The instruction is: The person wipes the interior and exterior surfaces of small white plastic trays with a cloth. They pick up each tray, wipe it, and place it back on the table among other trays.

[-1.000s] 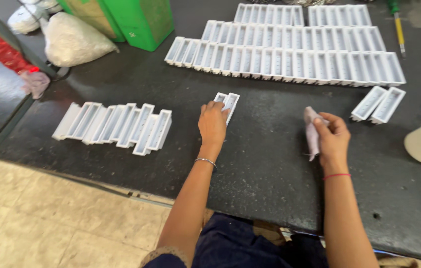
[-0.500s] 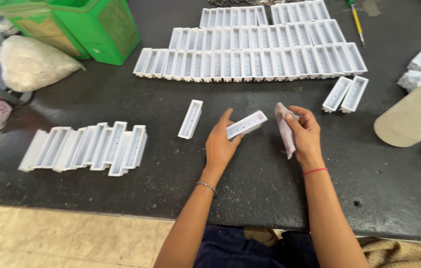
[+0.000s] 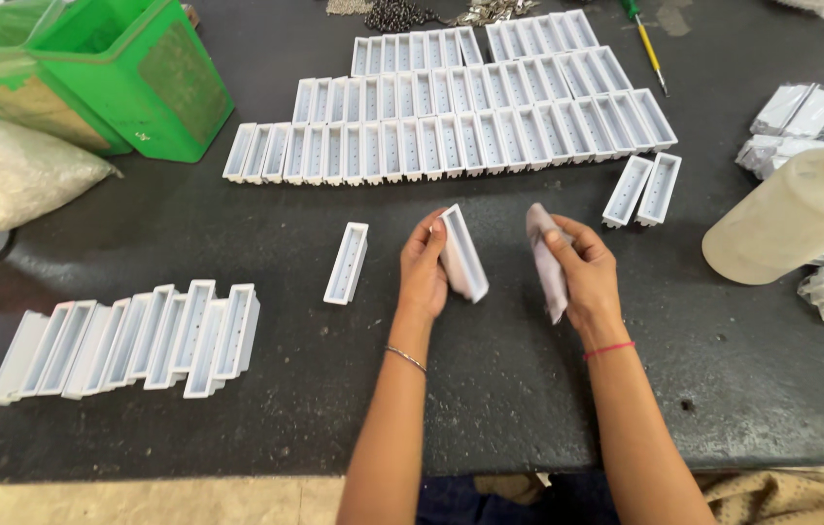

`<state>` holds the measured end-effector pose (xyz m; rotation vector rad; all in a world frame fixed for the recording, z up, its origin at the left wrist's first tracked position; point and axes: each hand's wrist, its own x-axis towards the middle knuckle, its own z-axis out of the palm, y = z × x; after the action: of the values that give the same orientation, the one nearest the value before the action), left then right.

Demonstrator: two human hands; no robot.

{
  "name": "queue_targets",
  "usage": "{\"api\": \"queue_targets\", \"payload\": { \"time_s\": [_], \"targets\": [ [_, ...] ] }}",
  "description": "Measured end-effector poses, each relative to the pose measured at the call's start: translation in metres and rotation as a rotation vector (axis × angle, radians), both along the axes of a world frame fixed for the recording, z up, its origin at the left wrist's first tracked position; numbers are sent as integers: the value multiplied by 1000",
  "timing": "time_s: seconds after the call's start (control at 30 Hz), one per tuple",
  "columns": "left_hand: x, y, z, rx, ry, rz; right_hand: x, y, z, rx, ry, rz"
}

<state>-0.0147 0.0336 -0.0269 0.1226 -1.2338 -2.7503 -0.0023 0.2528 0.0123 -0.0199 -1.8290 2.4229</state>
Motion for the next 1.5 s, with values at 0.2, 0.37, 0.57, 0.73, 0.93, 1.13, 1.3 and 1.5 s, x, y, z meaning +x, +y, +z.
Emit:
{"api": "queue_targets", "payload": {
  "time_s": [0.2,0.37,0.57,0.73,0.93,1.13,1.3,1.5],
  "targets": [
    [-14,9,-2,-151,-56,-43,6,-22,11,271,165,-57],
    [-11,7,5,-260,-106,-98,14,-40,21,465,393,-206],
    [-5,15,5,-276,-10,-183,23,-61,32,652,519,-248],
    [5,15,1,-234,50,-245,32,-71,36,801,501,-206],
    [0,5,1,-201,-41,-171,86,-77,29,941,593,-43],
    [5,7,0,-141,-12,-221,71,-73,37,1001,696,-98],
    [12,0,6,-114,-5,-215,45,-84,53,985,611,-130],
    [6,-5,2,-44,-39,-142,108,-101,47,1003,511,-30]
  ]
}}
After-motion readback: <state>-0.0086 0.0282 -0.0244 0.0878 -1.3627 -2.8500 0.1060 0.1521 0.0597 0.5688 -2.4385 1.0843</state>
